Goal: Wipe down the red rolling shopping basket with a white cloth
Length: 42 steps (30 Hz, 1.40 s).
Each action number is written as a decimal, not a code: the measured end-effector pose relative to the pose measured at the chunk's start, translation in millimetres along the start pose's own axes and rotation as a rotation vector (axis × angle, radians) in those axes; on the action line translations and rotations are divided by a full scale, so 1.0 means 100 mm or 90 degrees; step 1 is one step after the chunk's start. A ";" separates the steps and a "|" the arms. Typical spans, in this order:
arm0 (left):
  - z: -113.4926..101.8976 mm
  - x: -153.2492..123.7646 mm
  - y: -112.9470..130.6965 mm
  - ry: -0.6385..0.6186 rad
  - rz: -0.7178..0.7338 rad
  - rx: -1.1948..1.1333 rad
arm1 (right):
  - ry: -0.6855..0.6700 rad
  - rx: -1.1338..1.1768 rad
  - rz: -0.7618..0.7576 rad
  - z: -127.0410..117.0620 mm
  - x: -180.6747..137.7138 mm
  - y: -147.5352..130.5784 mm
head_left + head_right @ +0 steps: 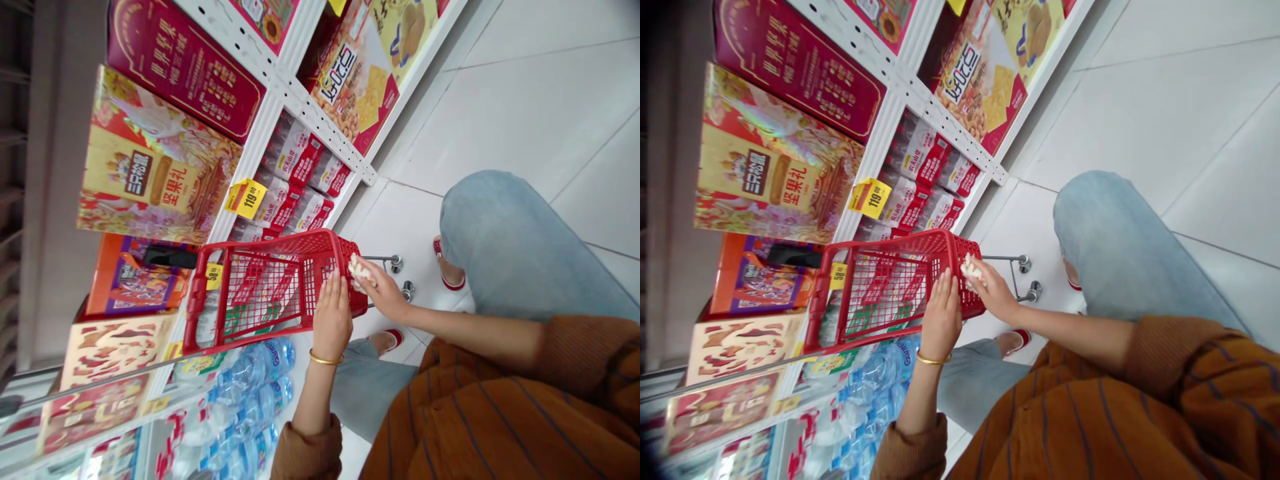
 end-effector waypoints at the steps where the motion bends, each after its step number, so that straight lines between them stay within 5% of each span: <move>1: 0.00 0.01 0.00 -0.009 0.006 -0.006 | 0.050 -0.001 0.032 0.01 0.11 0.03; 3: 0.03 0.02 0.00 -0.024 0.011 -0.026 | 0.090 0.005 0.050 0.07 0.34 0.12; 8: 0.11 0.02 0.00 -0.030 0.006 -0.076 | 0.026 0.070 0.079 0.33 0.65 0.30; 21: 0.11 0.03 -0.02 0.006 0.038 -0.074 | -0.001 0.040 0.046 0.39 0.41 0.25; 32: 0.08 0.06 0.03 0.015 0.001 -0.035 | -0.088 0.083 0.026 0.11 0.02 0.08; 38: 0.08 0.10 0.12 0.036 -0.028 -0.018 | 0.086 0.055 0.120 0.12 0.42 0.36; 42: 0.13 0.09 0.15 0.060 -0.035 -0.006 | 0.051 0.061 0.155 0.28 0.72 0.57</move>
Point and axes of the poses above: each hand's wrist, its own x-axis towards the middle knuckle, its own z-axis out of the palm, y = z × x, the point moved 1 cm from there along x, towards the middle knuckle, and after that the axes turned 2 degrees about y, right-handed, at the moved point
